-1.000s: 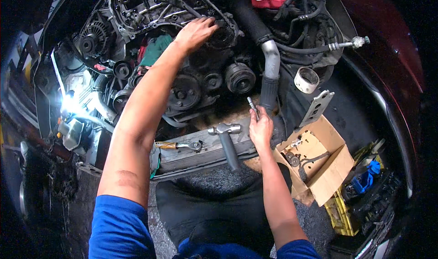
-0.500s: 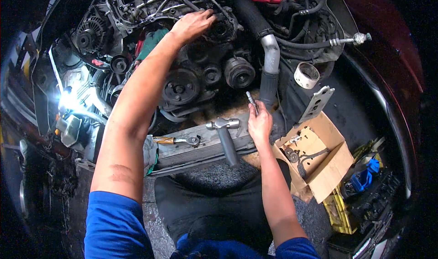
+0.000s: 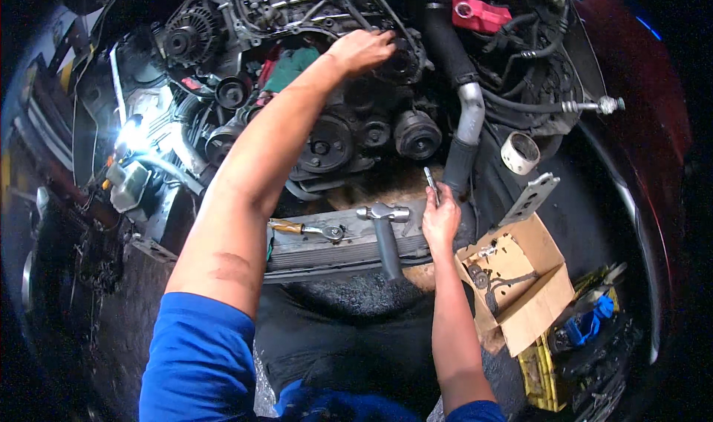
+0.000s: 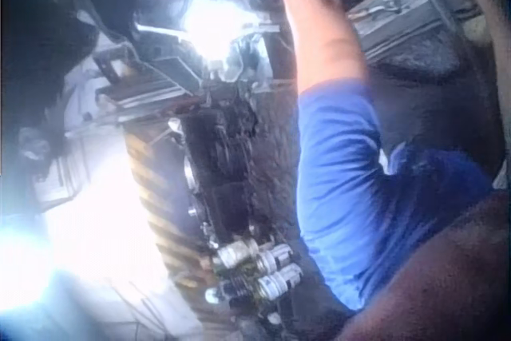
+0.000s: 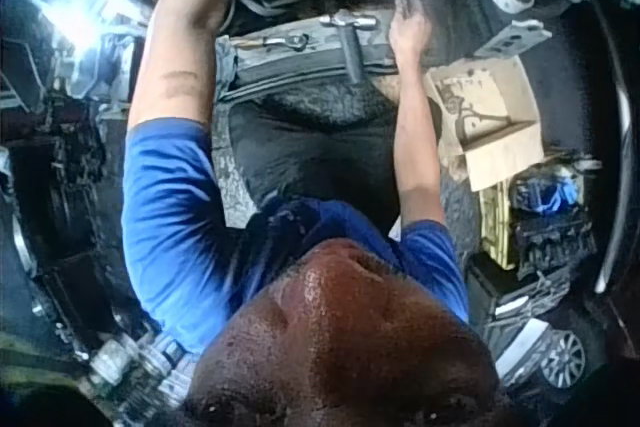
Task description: The person reaches into the engine compartment to handle various components, picking up small items from a cardboard box and placing them onto the engine block by hand.
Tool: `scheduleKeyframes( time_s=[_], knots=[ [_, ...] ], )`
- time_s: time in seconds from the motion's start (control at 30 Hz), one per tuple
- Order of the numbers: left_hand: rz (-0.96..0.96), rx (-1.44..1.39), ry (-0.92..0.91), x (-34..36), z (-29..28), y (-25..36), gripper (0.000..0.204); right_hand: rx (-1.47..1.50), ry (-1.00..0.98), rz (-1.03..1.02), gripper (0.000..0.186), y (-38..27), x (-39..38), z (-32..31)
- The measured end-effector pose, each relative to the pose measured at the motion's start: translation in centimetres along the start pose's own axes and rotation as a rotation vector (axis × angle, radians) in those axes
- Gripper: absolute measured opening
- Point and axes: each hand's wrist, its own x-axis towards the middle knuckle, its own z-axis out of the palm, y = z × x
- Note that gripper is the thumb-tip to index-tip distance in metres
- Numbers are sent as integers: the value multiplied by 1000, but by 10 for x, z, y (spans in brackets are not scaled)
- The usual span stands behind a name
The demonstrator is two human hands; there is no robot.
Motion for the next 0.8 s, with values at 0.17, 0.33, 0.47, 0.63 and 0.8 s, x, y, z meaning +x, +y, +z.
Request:
scheduleKeyframes(
  time_s=[0.17,0.33,0.47,0.63,0.8],
  knots=[
    [25,-44,-32,3,-4,-2,30,22,-3,-31,26,2,0,3],
    [-5,-35,-143,1,-4,-2,29,32,-27,-2,26,-1,-2,2],
    [-52,-53,-71,7,-11,7,30,30,-28,48,26,-1,1,-2],
    [-1,-27,-1,-1,-4,4,28,44,-26,14,26,-3,-2,1],
    [-113,-20,-68,7,-1,6,29,3,-6,-19,30,2,1,1]
  ],
)
